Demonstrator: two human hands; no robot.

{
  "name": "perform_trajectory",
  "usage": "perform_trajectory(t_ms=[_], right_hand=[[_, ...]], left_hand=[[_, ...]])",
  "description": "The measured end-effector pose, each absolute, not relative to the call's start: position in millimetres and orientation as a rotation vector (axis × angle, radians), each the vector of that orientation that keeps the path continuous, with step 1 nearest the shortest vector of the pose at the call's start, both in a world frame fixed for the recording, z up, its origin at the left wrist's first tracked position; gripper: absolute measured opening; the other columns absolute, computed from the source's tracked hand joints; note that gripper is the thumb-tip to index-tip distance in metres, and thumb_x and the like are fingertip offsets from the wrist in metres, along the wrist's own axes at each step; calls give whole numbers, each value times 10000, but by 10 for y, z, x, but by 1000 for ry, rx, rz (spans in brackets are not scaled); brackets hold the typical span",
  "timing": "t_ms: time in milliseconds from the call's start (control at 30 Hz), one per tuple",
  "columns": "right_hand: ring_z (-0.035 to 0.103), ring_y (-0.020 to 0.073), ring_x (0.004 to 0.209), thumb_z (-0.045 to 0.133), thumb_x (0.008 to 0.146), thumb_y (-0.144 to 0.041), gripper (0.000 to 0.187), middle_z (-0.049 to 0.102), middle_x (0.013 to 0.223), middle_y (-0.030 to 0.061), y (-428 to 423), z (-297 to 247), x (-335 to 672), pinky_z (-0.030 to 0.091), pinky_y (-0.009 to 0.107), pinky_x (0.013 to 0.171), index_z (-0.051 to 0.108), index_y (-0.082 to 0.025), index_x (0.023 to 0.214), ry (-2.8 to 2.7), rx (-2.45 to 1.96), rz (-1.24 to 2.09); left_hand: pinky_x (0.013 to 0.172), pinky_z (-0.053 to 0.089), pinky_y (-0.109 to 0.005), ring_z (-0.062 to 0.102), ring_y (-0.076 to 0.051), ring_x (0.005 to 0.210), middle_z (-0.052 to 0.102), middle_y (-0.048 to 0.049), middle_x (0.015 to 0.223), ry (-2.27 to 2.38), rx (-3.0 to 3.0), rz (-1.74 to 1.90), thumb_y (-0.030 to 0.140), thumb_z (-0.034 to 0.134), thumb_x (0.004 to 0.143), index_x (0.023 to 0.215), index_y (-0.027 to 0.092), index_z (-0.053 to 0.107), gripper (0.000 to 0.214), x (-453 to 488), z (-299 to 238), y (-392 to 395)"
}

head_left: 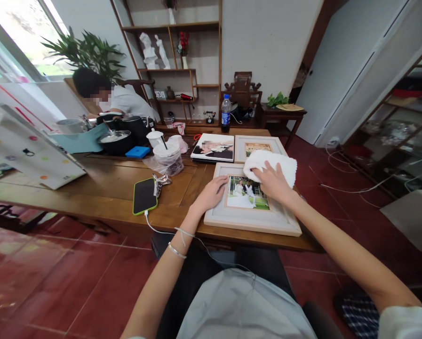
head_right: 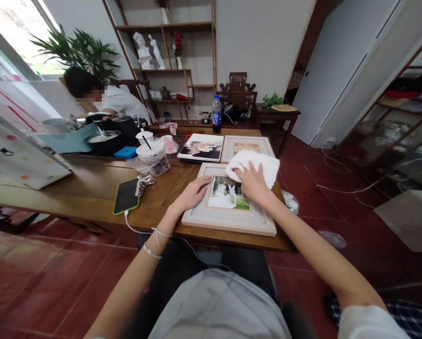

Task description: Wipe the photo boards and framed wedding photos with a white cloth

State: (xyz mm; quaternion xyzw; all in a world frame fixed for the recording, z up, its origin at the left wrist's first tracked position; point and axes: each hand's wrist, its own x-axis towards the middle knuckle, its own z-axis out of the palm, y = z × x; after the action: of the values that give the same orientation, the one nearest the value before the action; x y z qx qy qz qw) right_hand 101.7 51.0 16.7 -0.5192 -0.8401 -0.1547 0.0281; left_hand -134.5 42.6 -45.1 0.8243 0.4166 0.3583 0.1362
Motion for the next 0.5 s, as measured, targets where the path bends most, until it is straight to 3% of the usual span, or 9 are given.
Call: perform_trajectory(t_ms=[200,400,500], right_hand=[[314,376,1274,415,685,6,605,439,1391,140,303,95,795,236,572,988,500,-160,1260,-2719,-1479,-373],[450,303,1187,421,705,-8,539,620,1111,133,-310,278,546,288,494,988,546,-183,1199,-2936,-1052,6],[442,273,1208,423,682,9,572,613,1131,122,-458,374,559,299,457,991,557,-207,1194,-3006,-852,162]], left_hand=[[1078,360,-406,507,-210,1213,585,-114,1259,1211,2320,1079,247,353,931,1164,133,591,352,-1314,-423,412],[1048,388,-344,527,-201,1195,573,-108,1279,1262,2111,1153,381,269,965,1224,119,550,463,-1300,-365,345],[1049,385,-339,523,-199,1200,579,-103,1272,1225,2133,1142,399,257,967,1202,124,571,479,-1302,-364,340]])
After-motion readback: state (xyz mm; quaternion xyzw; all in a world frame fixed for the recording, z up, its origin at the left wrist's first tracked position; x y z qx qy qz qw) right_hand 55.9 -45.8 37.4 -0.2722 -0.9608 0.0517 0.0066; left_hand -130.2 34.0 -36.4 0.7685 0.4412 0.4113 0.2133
